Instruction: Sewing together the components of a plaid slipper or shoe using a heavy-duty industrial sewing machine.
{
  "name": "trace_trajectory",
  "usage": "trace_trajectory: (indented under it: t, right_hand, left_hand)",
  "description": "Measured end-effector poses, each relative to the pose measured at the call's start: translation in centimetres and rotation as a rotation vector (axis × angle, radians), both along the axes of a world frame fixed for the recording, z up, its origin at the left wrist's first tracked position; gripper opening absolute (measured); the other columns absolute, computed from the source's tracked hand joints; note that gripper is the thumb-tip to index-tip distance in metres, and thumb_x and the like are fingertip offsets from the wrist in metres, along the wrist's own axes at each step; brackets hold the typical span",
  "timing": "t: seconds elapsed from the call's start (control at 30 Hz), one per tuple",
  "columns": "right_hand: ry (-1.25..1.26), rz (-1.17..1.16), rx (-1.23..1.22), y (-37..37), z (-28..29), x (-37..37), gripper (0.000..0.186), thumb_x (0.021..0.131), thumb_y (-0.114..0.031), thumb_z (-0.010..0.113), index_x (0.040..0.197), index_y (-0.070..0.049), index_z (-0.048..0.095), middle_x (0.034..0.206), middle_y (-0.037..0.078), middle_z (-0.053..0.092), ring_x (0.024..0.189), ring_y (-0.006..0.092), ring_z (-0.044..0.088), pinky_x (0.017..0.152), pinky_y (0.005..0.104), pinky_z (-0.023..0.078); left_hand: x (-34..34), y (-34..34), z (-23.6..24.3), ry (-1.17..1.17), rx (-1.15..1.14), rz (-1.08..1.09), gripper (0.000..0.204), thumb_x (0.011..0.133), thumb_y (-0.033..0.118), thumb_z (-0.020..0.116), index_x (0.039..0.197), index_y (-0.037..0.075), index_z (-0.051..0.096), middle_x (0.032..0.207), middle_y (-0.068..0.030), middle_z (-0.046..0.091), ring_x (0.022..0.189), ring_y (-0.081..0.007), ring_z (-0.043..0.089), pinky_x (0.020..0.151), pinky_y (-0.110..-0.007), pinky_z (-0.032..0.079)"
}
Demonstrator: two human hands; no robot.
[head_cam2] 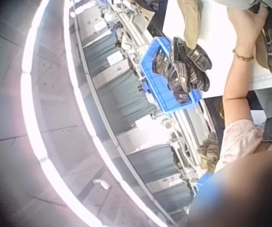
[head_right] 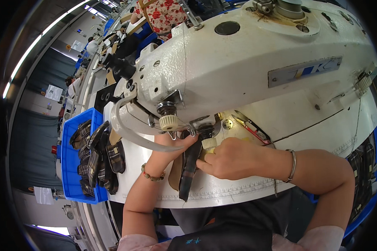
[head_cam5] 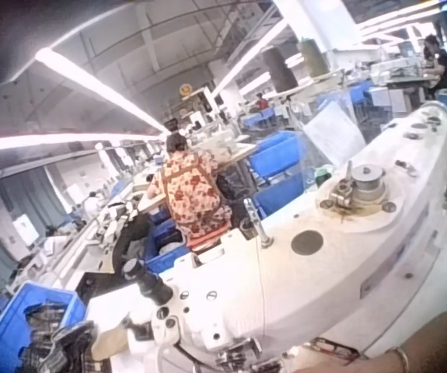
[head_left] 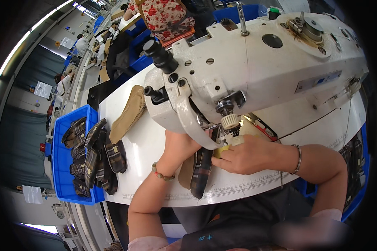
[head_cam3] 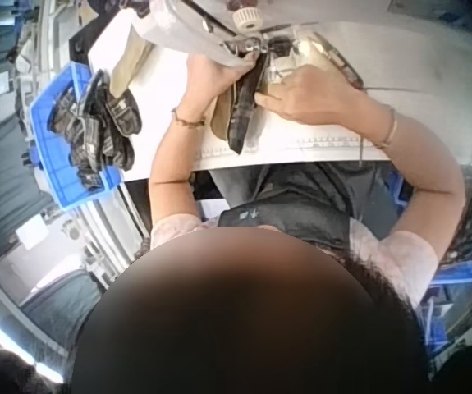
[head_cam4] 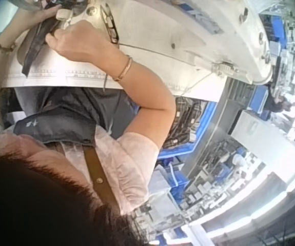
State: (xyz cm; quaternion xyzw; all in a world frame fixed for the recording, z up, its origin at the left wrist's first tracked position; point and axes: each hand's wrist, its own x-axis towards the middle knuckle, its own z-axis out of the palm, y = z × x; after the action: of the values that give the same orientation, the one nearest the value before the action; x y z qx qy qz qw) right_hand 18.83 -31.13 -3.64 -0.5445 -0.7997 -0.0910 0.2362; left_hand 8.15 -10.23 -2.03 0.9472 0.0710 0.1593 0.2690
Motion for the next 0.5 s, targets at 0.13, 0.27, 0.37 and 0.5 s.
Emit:
trace_trajectory:
  t: [0.13, 0.27, 0.37, 0.5]
  right_hand:
    - [0.013, -0.043, 0.036, 0.4, -0.3, -0.8, 0.027, 0.081, -0.015, 0.061, 0.104, -0.002, 0.067, 0.085, 0.009, 0.064, 0.057, 0.0166, 0.065, 0.046, 0.0328, 0.05]
    - [0.034, -0.144, 0.022, 0.2, -0.8, -1.2, 0.026, 0.084, -0.025, 0.069, 0.096, -0.003, 0.065, 0.088, 0.011, 0.063, 0.057, 0.0209, 0.064, 0.048, 0.0335, 0.051]
    - [0.107, -0.148, -0.099, 0.1, -0.6, -1.4, 0.035, 0.084, -0.036, 0.073, 0.091, -0.003, 0.065, 0.083, 0.011, 0.062, 0.057, 0.0237, 0.064, 0.048, 0.0344, 0.051]
    - [0.121, -0.143, -0.221, 0.1, 0.3, -1.7, 0.042, 0.082, -0.045, 0.075, 0.084, -0.004, 0.064, 0.074, 0.01, 0.06, 0.059, 0.0241, 0.065, 0.048, 0.0354, 0.051]
  left_hand:
    - [0.0, 0.0, 0.3, -0.055, 0.055, -0.025, 0.032, 0.074, 0.017, 0.085, 0.1, 0.002, 0.072, 0.094, -0.0078, 0.072, 0.079, -0.0194, 0.067, 0.072, -0.032, 0.054]
    - [0.0, -0.6, 0.5, -0.03, -0.009, 0.0, 0.032, 0.074, 0.017, 0.086, 0.098, 0.001, 0.072, 0.093, -0.0076, 0.072, 0.077, -0.0191, 0.066, 0.071, -0.032, 0.054]
    - [0.1, -1.2, 1.1, -0.018, -0.026, 0.017, 0.033, 0.073, 0.02, 0.086, 0.099, 0.004, 0.073, 0.091, -0.0092, 0.072, 0.079, -0.0256, 0.068, 0.07, -0.036, 0.054]
    - [-0.1, -1.2, 1.1, -0.005, -0.031, 0.016, 0.033, 0.073, 0.021, 0.085, 0.101, 0.007, 0.074, 0.091, -0.0109, 0.073, 0.082, -0.0322, 0.07, 0.071, -0.04, 0.055]
